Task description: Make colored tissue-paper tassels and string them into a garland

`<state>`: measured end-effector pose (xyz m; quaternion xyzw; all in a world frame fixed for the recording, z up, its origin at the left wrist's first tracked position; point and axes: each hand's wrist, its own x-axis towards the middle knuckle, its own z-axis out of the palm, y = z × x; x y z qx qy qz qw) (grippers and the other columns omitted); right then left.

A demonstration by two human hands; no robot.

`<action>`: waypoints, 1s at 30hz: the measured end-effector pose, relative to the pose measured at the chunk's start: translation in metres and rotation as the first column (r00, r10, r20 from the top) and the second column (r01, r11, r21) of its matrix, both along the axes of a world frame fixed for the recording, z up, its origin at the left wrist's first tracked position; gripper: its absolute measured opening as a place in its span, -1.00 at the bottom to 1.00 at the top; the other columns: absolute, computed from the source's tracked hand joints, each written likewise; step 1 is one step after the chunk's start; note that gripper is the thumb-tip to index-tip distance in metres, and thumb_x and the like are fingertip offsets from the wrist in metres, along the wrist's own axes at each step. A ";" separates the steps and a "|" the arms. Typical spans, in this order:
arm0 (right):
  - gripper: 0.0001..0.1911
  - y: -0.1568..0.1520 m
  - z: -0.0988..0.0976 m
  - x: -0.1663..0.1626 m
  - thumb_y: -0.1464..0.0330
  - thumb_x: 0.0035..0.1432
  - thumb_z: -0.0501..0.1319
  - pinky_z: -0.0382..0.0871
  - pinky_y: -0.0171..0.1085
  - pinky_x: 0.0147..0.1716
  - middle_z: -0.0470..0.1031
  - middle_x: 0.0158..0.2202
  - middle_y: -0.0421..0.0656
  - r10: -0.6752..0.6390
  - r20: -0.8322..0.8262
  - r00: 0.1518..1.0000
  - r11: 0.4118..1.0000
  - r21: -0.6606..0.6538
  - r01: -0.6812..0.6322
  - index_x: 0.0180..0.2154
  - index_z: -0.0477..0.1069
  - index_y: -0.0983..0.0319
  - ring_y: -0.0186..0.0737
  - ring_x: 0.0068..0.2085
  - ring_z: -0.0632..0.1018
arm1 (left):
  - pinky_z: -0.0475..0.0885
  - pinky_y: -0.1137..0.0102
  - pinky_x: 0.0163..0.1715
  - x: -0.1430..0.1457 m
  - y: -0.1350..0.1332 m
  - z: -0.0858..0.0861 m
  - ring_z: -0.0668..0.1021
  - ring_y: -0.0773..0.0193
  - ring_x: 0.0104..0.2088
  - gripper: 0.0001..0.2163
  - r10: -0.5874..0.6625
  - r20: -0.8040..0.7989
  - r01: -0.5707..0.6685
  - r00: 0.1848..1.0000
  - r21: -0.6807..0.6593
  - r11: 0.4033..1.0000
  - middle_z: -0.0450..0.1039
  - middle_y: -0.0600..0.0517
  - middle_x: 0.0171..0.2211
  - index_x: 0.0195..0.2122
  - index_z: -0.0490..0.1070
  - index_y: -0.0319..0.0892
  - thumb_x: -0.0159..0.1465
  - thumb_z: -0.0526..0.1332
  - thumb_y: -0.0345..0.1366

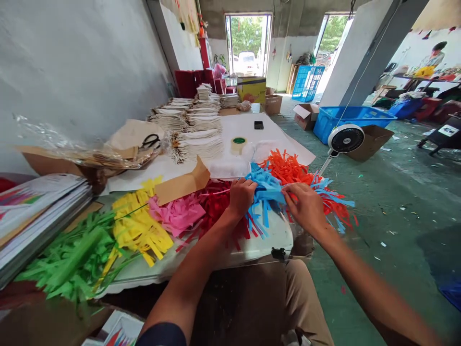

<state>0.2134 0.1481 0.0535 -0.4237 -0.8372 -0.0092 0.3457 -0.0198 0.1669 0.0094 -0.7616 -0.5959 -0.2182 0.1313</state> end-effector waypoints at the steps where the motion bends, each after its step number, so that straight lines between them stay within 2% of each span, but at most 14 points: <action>1: -0.82 -0.005 0.012 0.006 0.31 0.46 0.14 0.48 -0.08 -0.07 0.65 -0.13 -0.03 -0.007 -0.031 0.999 1.000 0.026 0.007 -0.16 0.51 0.18 -0.01 -0.08 0.63 | 0.30 0.18 -0.09 0.001 0.001 0.000 0.57 0.03 -0.10 -0.79 0.003 0.005 -0.003 1.000 -0.002 1.000 0.67 -0.09 -0.17 -0.15 0.65 -0.10 0.46 0.18 -0.37; 4: -0.86 -0.022 0.039 0.021 0.29 0.46 0.16 0.47 -0.05 -0.01 0.65 -0.10 -0.05 0.007 -0.083 0.996 0.995 0.096 0.001 -0.13 0.48 0.16 -0.01 -0.05 0.62 | 0.31 0.18 -0.06 0.004 0.002 0.000 0.58 0.03 -0.07 -0.79 0.000 0.024 0.000 1.000 -0.009 1.000 0.67 -0.08 -0.14 -0.12 0.65 -0.08 0.47 0.18 -0.34; 6: -0.84 -0.027 0.041 0.022 0.28 0.44 0.18 0.46 -0.02 0.04 0.64 -0.03 -0.02 0.030 -0.040 0.999 0.996 0.084 -0.027 -0.06 0.48 0.18 0.03 0.02 0.61 | 0.32 0.18 -0.04 0.005 0.002 0.000 0.59 0.03 -0.05 -0.78 -0.006 0.035 0.006 0.999 -0.010 1.000 0.67 -0.09 -0.12 -0.10 0.65 -0.08 0.48 0.17 -0.33; 8: -0.68 -0.025 0.027 0.016 0.26 0.40 0.25 0.44 0.04 0.11 0.59 0.12 0.05 0.031 0.074 0.997 0.999 0.020 -0.033 0.11 0.46 0.22 0.11 0.13 0.57 | 0.32 0.18 -0.04 0.006 0.002 0.000 0.59 0.03 -0.06 -0.78 -0.009 0.038 0.009 0.999 -0.007 1.000 0.67 -0.10 -0.13 -0.11 0.65 -0.10 0.48 0.17 -0.33; 10: -0.43 -0.017 0.003 0.004 0.25 0.32 0.33 0.41 0.10 0.16 0.46 0.29 0.14 0.009 0.183 0.983 1.000 -0.027 -0.004 0.29 0.36 0.27 0.22 0.24 0.49 | 0.34 0.18 -0.05 0.006 0.001 0.001 0.60 0.03 -0.07 -0.79 -0.010 0.032 0.010 0.999 -0.002 1.000 0.67 -0.11 -0.14 -0.12 0.65 -0.13 0.48 0.18 -0.34; 11: -0.39 -0.011 -0.009 -0.003 0.27 0.29 0.35 0.40 0.13 0.16 0.43 0.32 0.17 0.001 0.196 0.981 0.999 -0.034 0.006 0.31 0.36 0.28 0.26 0.26 0.47 | 0.34 0.18 -0.05 0.005 0.001 0.001 0.61 0.03 -0.08 -0.79 -0.011 0.027 0.011 1.000 0.002 1.000 0.68 -0.11 -0.14 -0.12 0.65 -0.13 0.47 0.18 -0.34; 12: -0.42 -0.004 -0.019 -0.009 0.29 0.29 0.34 0.40 0.13 0.15 0.43 0.33 0.18 -0.005 0.198 0.980 0.999 -0.037 0.012 0.29 0.39 0.28 0.27 0.26 0.48 | 0.35 0.18 -0.05 0.005 0.001 0.001 0.61 0.04 -0.08 -0.79 -0.012 0.022 0.012 1.000 0.006 1.000 0.68 -0.12 -0.14 -0.10 0.66 -0.13 0.47 0.18 -0.34; 14: -0.63 0.009 -0.032 -0.018 0.35 0.33 0.28 0.41 0.08 0.10 0.53 0.24 0.12 0.003 0.174 0.985 0.999 -0.035 0.004 0.14 0.52 0.22 0.19 0.18 0.54 | 0.36 0.18 -0.05 0.003 0.002 0.001 0.62 0.05 -0.07 -0.78 -0.013 0.014 0.013 1.000 0.011 1.000 0.68 -0.13 -0.13 -0.07 0.66 -0.12 0.46 0.18 -0.36; 16: -0.77 0.019 -0.033 -0.021 0.40 0.36 0.21 0.43 0.00 0.05 0.65 0.08 0.04 0.010 0.138 0.990 1.000 -0.027 -0.006 -0.02 0.59 0.19 0.08 0.07 0.60 | 0.36 0.18 -0.04 0.000 0.002 0.001 0.62 0.05 -0.08 -0.77 -0.016 0.012 0.016 1.000 0.010 1.000 0.68 -0.13 -0.10 -0.05 0.66 -0.11 0.45 0.19 -0.38; 18: -0.78 0.023 -0.024 -0.017 0.40 0.39 0.17 0.44 -0.04 0.01 0.69 -0.03 0.01 0.004 0.085 0.996 1.000 -0.009 -0.003 -0.08 0.59 0.19 0.03 0.01 0.62 | 0.36 0.17 -0.05 -0.001 0.002 -0.001 0.62 0.04 -0.09 -0.78 -0.022 0.020 0.022 1.000 0.001 1.000 0.68 -0.13 -0.11 -0.09 0.66 -0.12 0.44 0.19 -0.39; 22: -0.77 0.007 0.012 0.004 0.31 0.43 0.15 0.50 -0.04 -0.03 0.69 -0.06 -0.01 -0.020 -0.039 0.999 0.999 0.044 0.022 -0.05 0.57 0.19 0.02 -0.02 0.64 | 0.35 0.16 -0.04 0.000 0.003 -0.004 0.62 0.02 -0.09 -0.79 -0.044 0.079 0.046 0.996 -0.029 0.999 0.68 -0.15 -0.15 -0.19 0.65 -0.15 0.44 0.19 -0.39; 26: -0.85 -0.033 0.050 0.030 0.31 0.39 0.24 0.51 -0.09 -0.11 0.69 -0.13 -0.10 0.011 -0.236 0.972 0.979 0.202 0.038 -0.08 0.57 0.14 -0.05 -0.13 0.66 | 0.38 0.13 0.00 0.004 0.001 -0.003 0.63 0.01 -0.07 -0.79 -0.077 0.187 0.088 0.979 -0.051 0.995 0.68 -0.15 -0.15 -0.17 0.66 -0.16 0.39 0.20 -0.46; 28: -0.87 -0.056 0.064 0.041 0.31 0.37 0.28 0.49 -0.14 -0.20 0.69 -0.17 -0.13 -0.031 -0.279 0.960 0.974 0.206 0.091 -0.08 0.57 0.13 -0.12 -0.24 0.63 | 0.41 0.16 0.00 0.005 -0.004 0.002 0.63 0.05 -0.05 -0.73 -0.104 0.256 0.122 0.961 -0.057 0.991 0.68 -0.11 -0.09 -0.11 0.67 -0.12 0.28 0.25 -0.53; 30: -0.88 -0.076 0.070 0.049 0.31 0.37 0.30 0.46 -0.16 -0.27 0.69 -0.13 -0.14 -0.052 -0.253 0.966 0.982 0.160 0.095 -0.09 0.57 0.12 -0.16 -0.29 0.61 | 0.46 0.24 -0.04 0.005 -0.015 0.012 0.65 0.14 -0.09 -0.62 -0.129 0.339 0.156 0.932 -0.054 0.986 0.67 -0.05 -0.02 -0.06 0.66 -0.08 0.19 0.26 -0.60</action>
